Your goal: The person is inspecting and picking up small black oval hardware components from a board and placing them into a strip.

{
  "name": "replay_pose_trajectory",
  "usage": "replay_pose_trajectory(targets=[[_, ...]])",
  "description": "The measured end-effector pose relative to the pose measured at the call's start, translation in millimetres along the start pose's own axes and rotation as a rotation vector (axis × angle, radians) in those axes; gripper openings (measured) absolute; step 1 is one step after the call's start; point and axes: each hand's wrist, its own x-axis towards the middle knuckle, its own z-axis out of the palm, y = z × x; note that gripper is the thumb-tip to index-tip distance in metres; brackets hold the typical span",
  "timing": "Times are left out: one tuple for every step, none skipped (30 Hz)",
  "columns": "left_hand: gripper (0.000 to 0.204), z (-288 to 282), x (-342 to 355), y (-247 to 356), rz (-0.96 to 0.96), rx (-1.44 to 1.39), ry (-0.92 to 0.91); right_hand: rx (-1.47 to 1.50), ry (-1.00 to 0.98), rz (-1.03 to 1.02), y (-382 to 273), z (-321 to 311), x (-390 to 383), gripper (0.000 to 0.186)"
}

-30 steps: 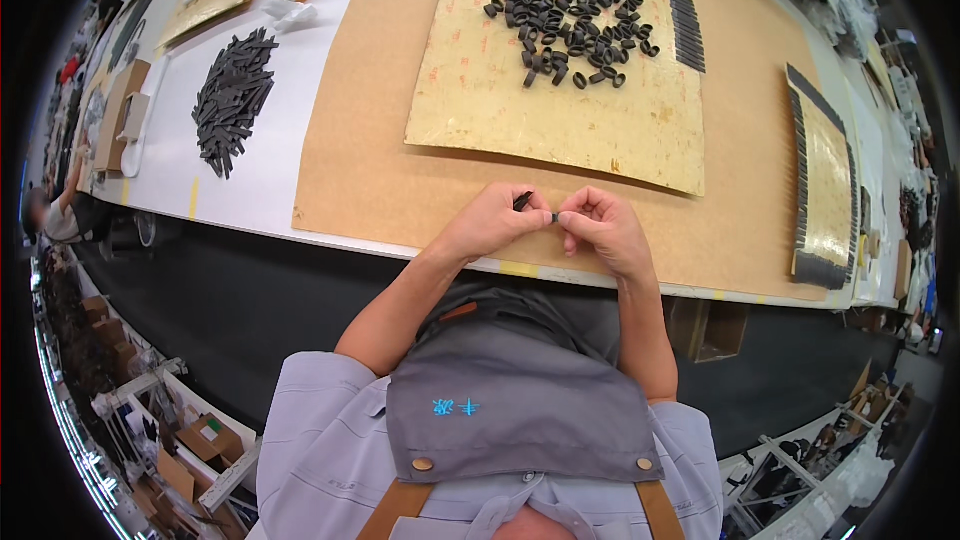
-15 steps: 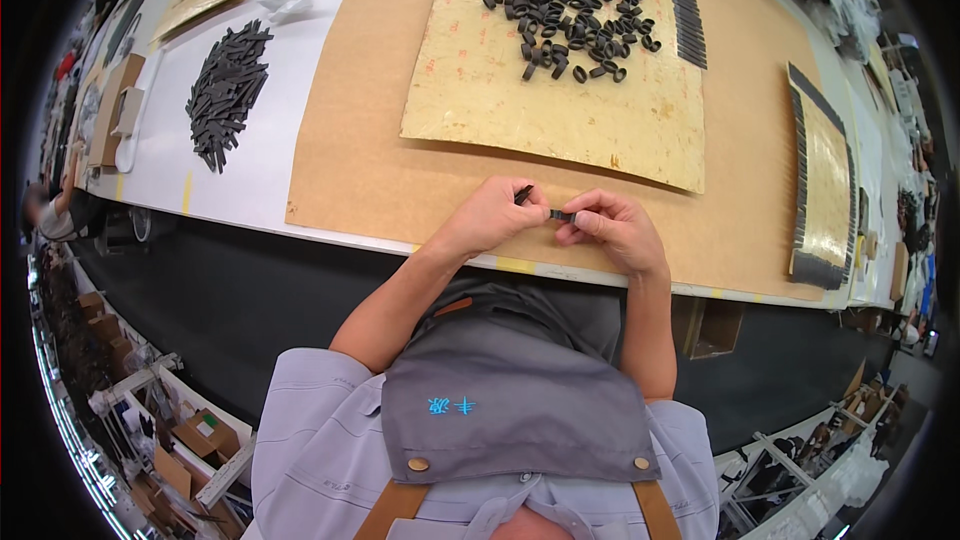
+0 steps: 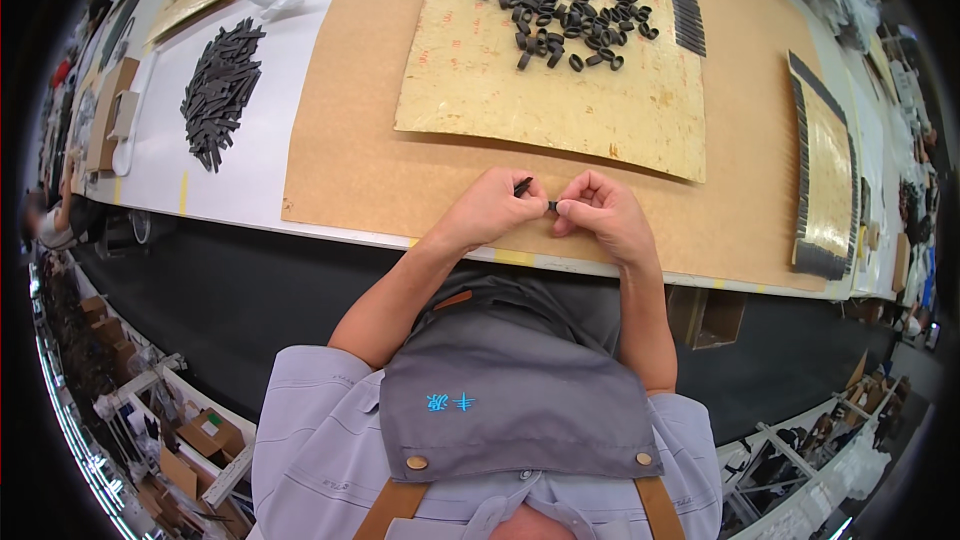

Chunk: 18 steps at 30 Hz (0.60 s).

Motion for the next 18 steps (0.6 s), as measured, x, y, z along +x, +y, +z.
replay_pose_trajectory(targets=[[0.014,-0.1,-0.3,0.9,0.003,0.006,0.001,0.007,-0.003,0.007,0.2,-0.1,0.3,0.011],[0.014,-0.1,-0.5,1.5,0.006,0.012,0.003,0.014,-0.006,0.014,0.3,-0.3,0.6,0.011],[0.014,-0.2,-0.6,1.9,0.006,0.012,0.002,0.014,-0.005,0.013,0.8,-0.8,0.9,0.011],[0.014,-0.3,-0.7,2.2,0.002,0.010,-0.004,0.010,-0.008,0.012,1.4,-1.5,1.2,0.011],[0.014,-0.3,-0.7,2.3,-0.002,0.008,-0.010,0.005,-0.012,0.010,1.8,-1.8,1.3,0.011],[0.014,-0.4,-0.5,1.6,-0.002,0.008,-0.010,0.005,-0.012,0.010,1.7,-1.8,1.4,0.011],[0.014,-0.5,-0.1,0.4,0.010,0.014,-0.009,0.002,-0.014,0.009,1.6,-1.7,1.4,0.011],[0.014,-0.5,0.2,-0.2,0.022,0.020,-0.009,-0.001,-0.017,0.008,1.4,-1.5,1.4,0.011],[0.014,-0.6,0.2,-0.2,0.022,0.019,-0.009,-0.001,-0.017,0.008,1.3,-1.3,1.4,0.011],[0.014,-0.7,0.3,-0.1,0.015,0.020,-0.008,-0.002,-0.015,0.008,1.1,-1.1,1.5,0.011],[0.014,-0.8,0.2,0.0,0.009,0.021,-0.007,-0.003,-0.013,0.008,0.9,-0.9,1.4,0.011],[0.014,-0.9,0.2,0.3,0.009,0.021,-0.007,-0.003,-0.013,0.008,0.6,-0.8,1.4,0.011],[0.014,-1.1,0.1,0.5,0.005,0.021,-0.012,-0.005,-0.013,0.011,0.4,-0.7,1.4,0.011],[0.014,-1.3,0.0,0.6,0.000,0.020,-0.017,-0.007,-0.013,0.013,0.2,-0.6,1.4,0.011],[0.014,-1.4,0.2,0.4,0.000,0.020,-0.017,-0.007,-0.013,0.013,0.5,-0.9,1.7,0.011],[0.014,-1.6,0.6,-0.1,0.002,0.022,-0.018,-0.003,-0.015,0.012,1.2,-1.3,1.9,0.011],[0.014,-1.6,0.7,-0.4,0.004,0.024,-0.018,0.000,-0.017,0.011,1.5,-1.5,2.1,0.011],[0.014,-1.6,0.5,-0.3,0.004,0.024,-0.018,0.000,-0.017,0.011,1.5,-1.3,2.0,0.011]])
